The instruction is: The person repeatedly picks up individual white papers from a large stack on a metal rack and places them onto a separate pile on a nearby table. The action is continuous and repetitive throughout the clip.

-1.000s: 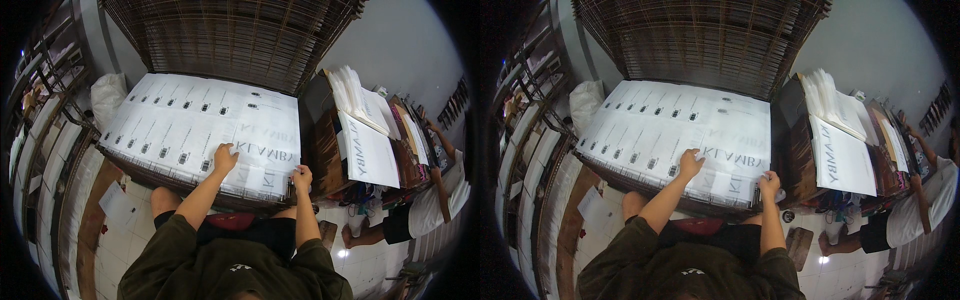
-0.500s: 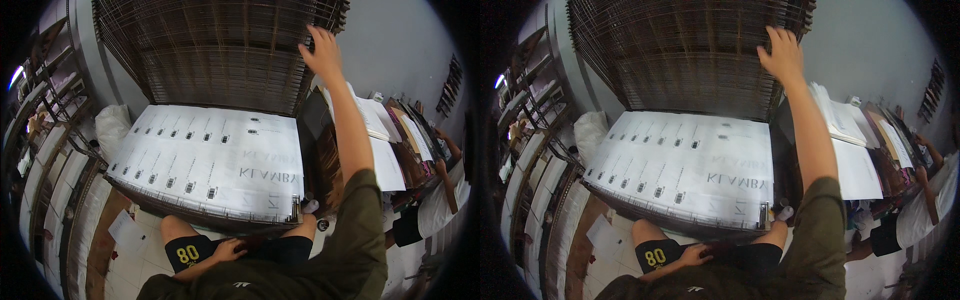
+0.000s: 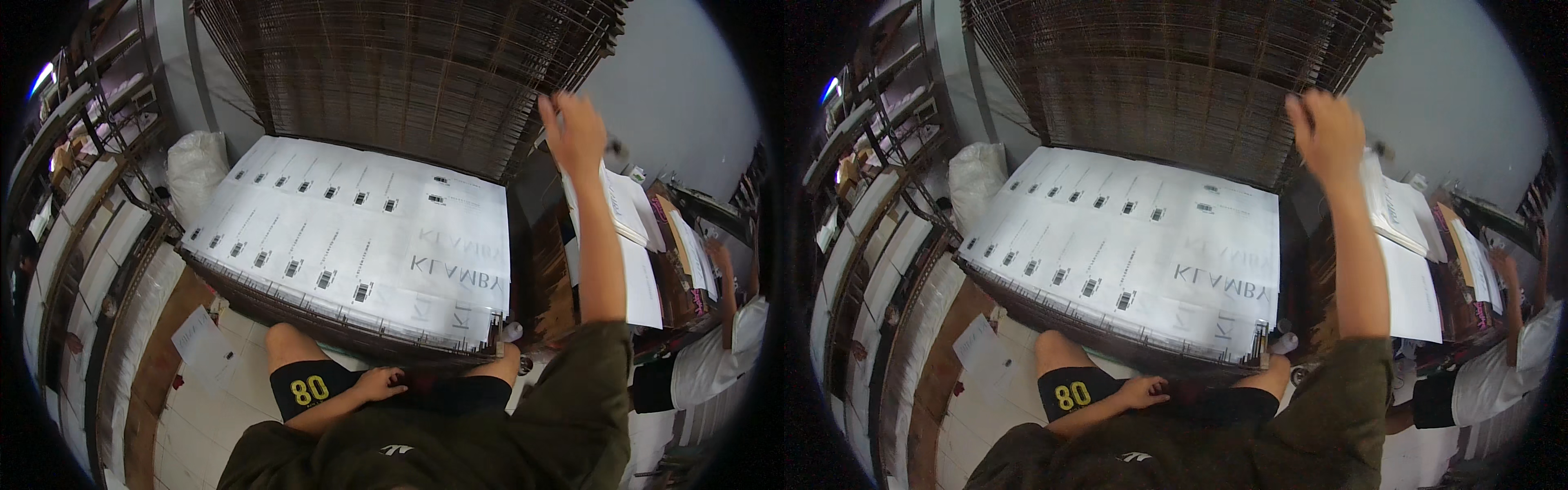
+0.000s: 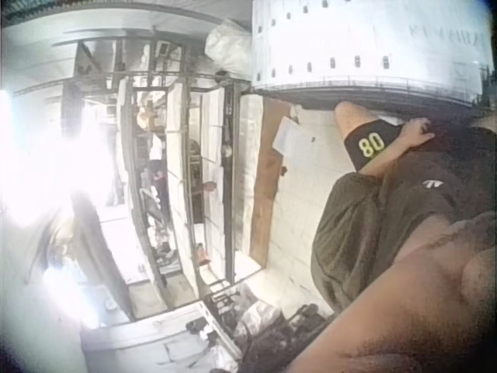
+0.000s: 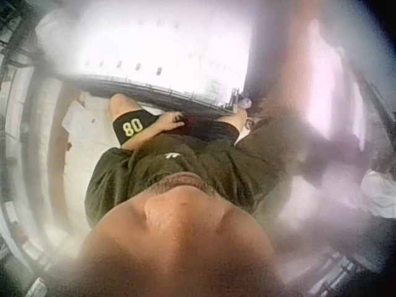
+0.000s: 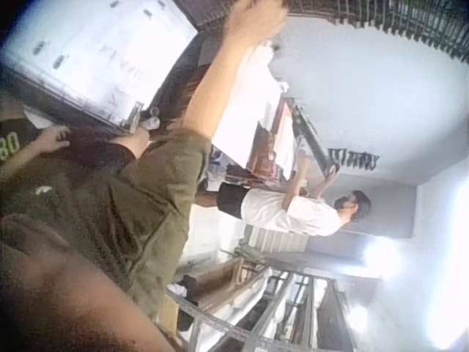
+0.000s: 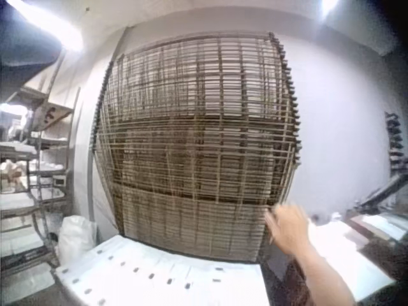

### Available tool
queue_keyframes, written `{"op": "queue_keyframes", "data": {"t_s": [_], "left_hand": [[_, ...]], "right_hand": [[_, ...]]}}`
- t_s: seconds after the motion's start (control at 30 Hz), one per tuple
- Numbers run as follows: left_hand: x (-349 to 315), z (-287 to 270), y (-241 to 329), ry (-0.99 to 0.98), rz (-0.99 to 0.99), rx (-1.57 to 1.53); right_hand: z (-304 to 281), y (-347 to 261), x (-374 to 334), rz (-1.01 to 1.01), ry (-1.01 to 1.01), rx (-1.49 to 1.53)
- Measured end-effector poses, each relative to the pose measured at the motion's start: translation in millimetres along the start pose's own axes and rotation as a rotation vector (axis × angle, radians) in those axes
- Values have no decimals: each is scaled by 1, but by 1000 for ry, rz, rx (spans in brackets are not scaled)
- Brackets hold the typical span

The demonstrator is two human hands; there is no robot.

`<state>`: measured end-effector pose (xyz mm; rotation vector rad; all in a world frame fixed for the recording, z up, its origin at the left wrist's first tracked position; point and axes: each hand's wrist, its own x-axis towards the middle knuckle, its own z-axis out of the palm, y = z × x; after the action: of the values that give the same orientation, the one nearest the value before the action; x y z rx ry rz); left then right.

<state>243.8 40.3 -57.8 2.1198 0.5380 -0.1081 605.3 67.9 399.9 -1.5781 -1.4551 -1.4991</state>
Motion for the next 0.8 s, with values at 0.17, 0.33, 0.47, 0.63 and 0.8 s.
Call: {"op": "queue_keyframes", "data": {"t_s": [0.17, 0.33, 0.47, 0.63, 0.8], "left_hand": [[1, 2, -5, 11, 26, -49], [0, 4, -7, -6, 16, -23], [0, 2, -3, -12, 14, -11], [5, 9, -6, 17, -4, -49], [6, 13, -5, -17, -16, -56]], "right_hand": [[-75, -90, -173, -29, -238, 104], [-102, -167, -289, 224, -516, 304], [-100, -184, -330, 261, -716, 369], [-101, -160, -331, 430, -751, 567], [-110, -30, -248, 1214, 293, 905]]}}
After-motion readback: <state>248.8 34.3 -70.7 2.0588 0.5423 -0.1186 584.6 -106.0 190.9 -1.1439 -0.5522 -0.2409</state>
